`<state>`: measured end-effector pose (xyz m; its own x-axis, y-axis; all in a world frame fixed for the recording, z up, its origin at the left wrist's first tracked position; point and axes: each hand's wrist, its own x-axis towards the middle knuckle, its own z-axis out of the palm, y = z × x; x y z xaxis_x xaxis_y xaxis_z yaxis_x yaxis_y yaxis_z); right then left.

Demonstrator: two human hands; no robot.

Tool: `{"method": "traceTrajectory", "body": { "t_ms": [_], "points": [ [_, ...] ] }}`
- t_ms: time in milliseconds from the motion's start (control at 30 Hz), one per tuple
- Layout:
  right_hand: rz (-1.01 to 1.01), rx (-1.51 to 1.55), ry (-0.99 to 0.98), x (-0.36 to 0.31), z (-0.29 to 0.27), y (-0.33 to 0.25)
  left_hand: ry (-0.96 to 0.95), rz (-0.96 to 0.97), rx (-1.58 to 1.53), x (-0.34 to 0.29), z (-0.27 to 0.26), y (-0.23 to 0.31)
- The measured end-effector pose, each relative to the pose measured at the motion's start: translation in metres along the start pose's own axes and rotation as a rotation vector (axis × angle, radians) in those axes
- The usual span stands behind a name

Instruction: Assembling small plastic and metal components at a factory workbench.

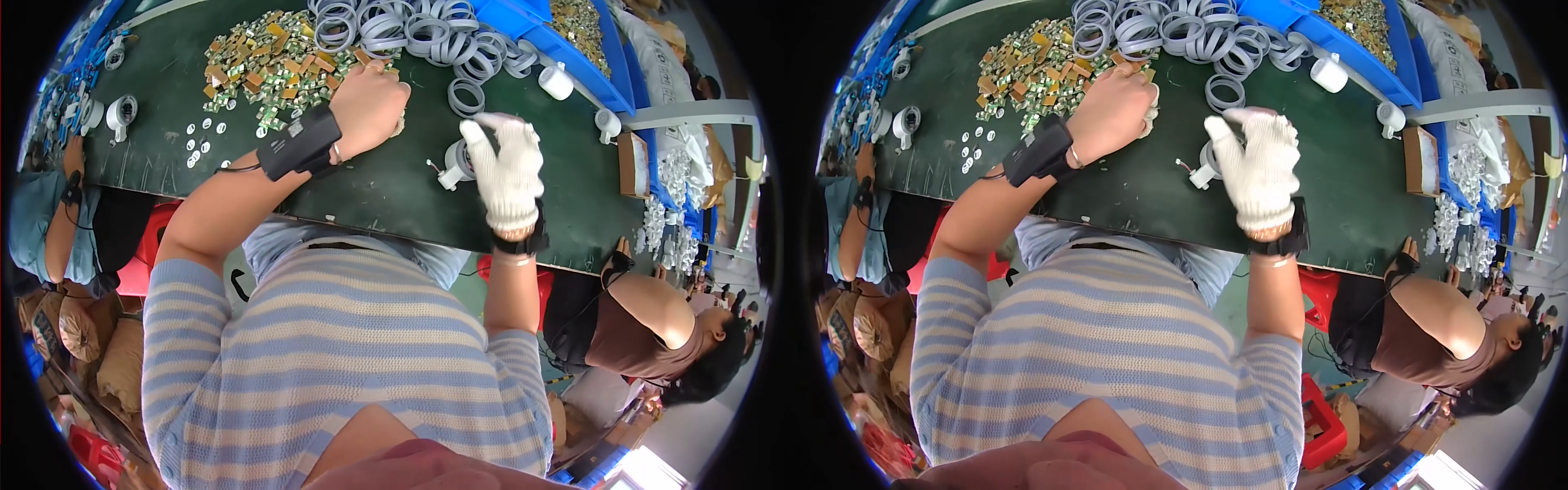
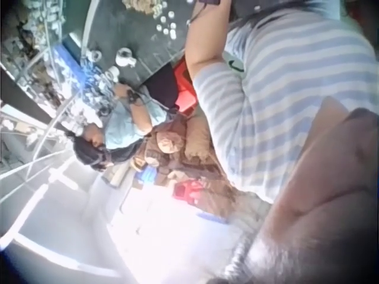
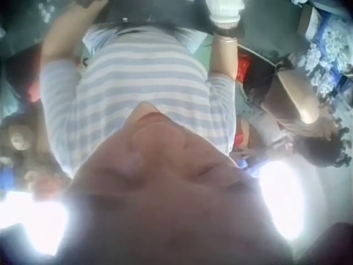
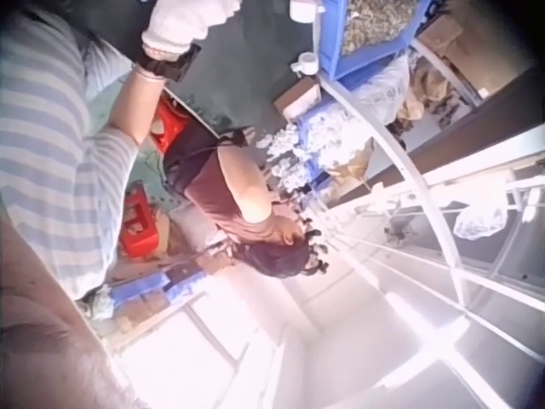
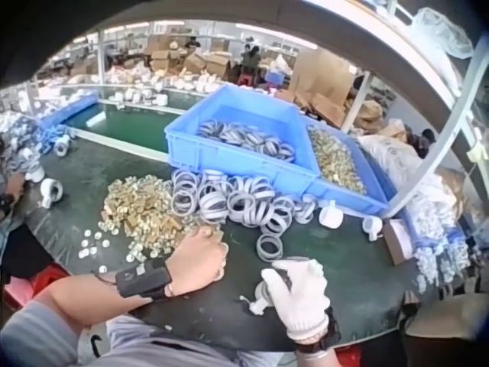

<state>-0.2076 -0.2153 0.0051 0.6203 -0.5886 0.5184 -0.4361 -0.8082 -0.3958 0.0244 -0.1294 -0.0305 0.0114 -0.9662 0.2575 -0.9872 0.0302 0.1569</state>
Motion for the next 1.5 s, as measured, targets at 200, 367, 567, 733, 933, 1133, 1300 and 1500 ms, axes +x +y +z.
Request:
{"method": "traceTrajectory", "body": {
  "t_ms": [200, 367, 567, 733, 933, 1133, 1300, 1500],
  "points": [
    [-0.035, -0.155, -0.094, -0.042, -0.002, -0.043, -0.018, -0.109, -0.524, -0.017, -0.027, 0.004],
    [-0.102, -0.069, -0.027, -0.046, 0.003, -0.038, -0.116, -0.402, -1.295, -0.060, -0.045, 0.012],
    [0.031, 0.551, -0.318, -0.031, -0.005, -0.055, -0.174, -0.452, -1.483, -0.095, -0.043, 0.025],
    [0.005, 0.560, -0.442, -0.022, -0.006, -0.063, -0.304, -0.475, -1.536, -0.109, -0.053, 0.034],
    [-0.053, 0.583, -0.465, -0.022, -0.005, -0.064, -0.260, -0.410, -1.521, -0.115, -0.056, 0.037],
    [-0.103, 0.560, -0.452, -0.024, -0.002, -0.061, -0.280, -0.435, -1.585, -0.119, -0.053, 0.039],
    [-0.013, 0.553, -0.529, -0.021, -0.004, -0.063, -0.247, -0.389, -1.510, -0.120, -0.052, 0.037],
    [-0.112, 0.445, -0.509, -0.022, -0.003, -0.059, -0.216, -0.330, -1.345, -0.123, -0.051, 0.037]
  ]
}}
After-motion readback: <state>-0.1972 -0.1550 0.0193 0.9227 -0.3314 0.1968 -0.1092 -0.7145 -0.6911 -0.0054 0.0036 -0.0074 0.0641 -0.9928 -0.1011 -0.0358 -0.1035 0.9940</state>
